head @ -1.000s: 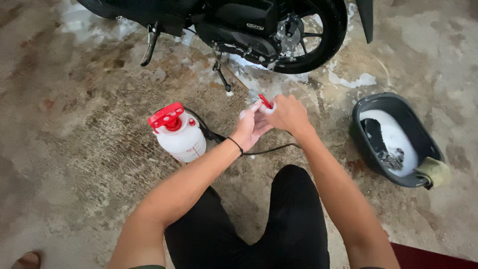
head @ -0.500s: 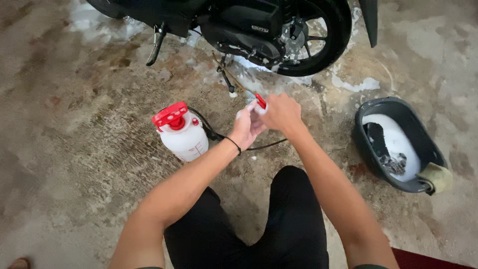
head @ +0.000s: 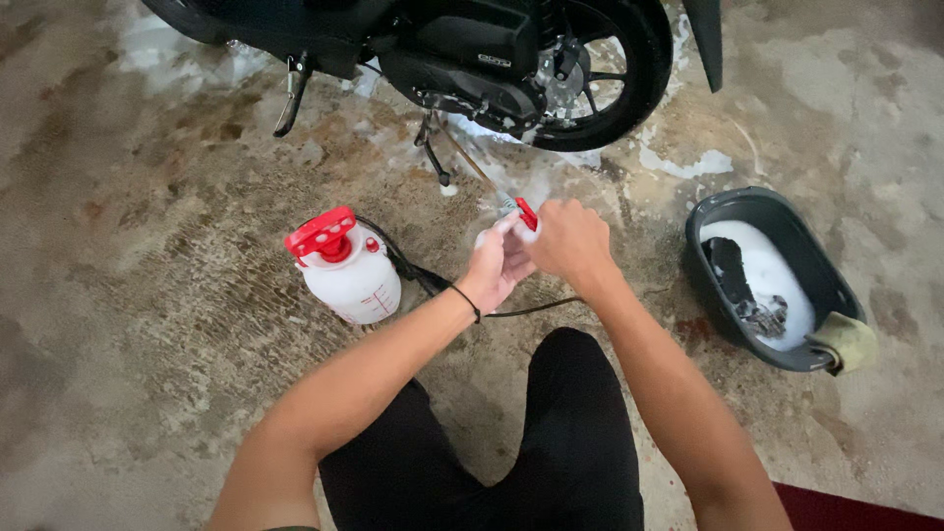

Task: The person uses a pressure washer to spray soapy water onto the rear wheel and engine area of a black motorcycle. They move the nozzle around to cover different parts of the lower vehicle, including the chain and tire, while kneeling on the floor.

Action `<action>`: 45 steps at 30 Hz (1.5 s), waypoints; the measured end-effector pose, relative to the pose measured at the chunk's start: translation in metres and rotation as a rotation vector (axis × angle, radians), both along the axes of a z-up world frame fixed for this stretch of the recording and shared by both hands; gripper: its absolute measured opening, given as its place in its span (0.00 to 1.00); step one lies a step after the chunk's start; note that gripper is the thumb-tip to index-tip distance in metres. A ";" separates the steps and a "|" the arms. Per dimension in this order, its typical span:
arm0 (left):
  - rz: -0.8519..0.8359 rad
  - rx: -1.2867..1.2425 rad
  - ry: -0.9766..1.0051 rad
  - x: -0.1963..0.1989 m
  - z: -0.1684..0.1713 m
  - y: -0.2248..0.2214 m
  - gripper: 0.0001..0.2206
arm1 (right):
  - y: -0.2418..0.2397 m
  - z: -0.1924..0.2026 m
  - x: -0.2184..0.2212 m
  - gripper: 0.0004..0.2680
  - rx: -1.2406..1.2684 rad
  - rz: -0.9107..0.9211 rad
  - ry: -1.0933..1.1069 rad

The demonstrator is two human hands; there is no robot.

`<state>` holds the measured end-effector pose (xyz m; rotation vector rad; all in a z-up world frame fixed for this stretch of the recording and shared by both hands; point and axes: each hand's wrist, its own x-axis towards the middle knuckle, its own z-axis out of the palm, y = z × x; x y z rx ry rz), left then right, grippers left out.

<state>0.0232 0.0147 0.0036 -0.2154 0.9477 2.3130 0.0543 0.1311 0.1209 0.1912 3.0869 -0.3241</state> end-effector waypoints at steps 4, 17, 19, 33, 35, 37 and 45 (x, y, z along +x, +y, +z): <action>-0.012 -0.029 -0.001 0.006 0.003 0.000 0.13 | 0.003 -0.002 0.006 0.21 0.002 0.003 0.018; -0.097 0.052 0.018 0.042 0.038 0.008 0.15 | 0.017 0.025 0.044 0.21 -0.022 -0.029 -0.007; -0.115 0.054 0.022 0.047 0.039 0.012 0.15 | 0.019 0.031 0.052 0.20 -0.019 -0.049 -0.021; -0.260 0.221 0.023 0.071 0.050 0.040 0.14 | 0.069 0.034 0.078 0.18 -0.168 0.008 -0.031; -0.276 0.214 0.046 0.070 0.052 0.045 0.16 | 0.082 0.027 0.075 0.18 -0.155 0.096 -0.007; -0.281 0.206 0.062 0.069 0.053 0.053 0.17 | 0.094 0.020 0.073 0.17 -0.127 0.225 0.041; -0.356 0.294 0.110 0.064 0.051 0.076 0.18 | 0.129 0.021 0.070 0.21 -0.768 -0.289 -0.235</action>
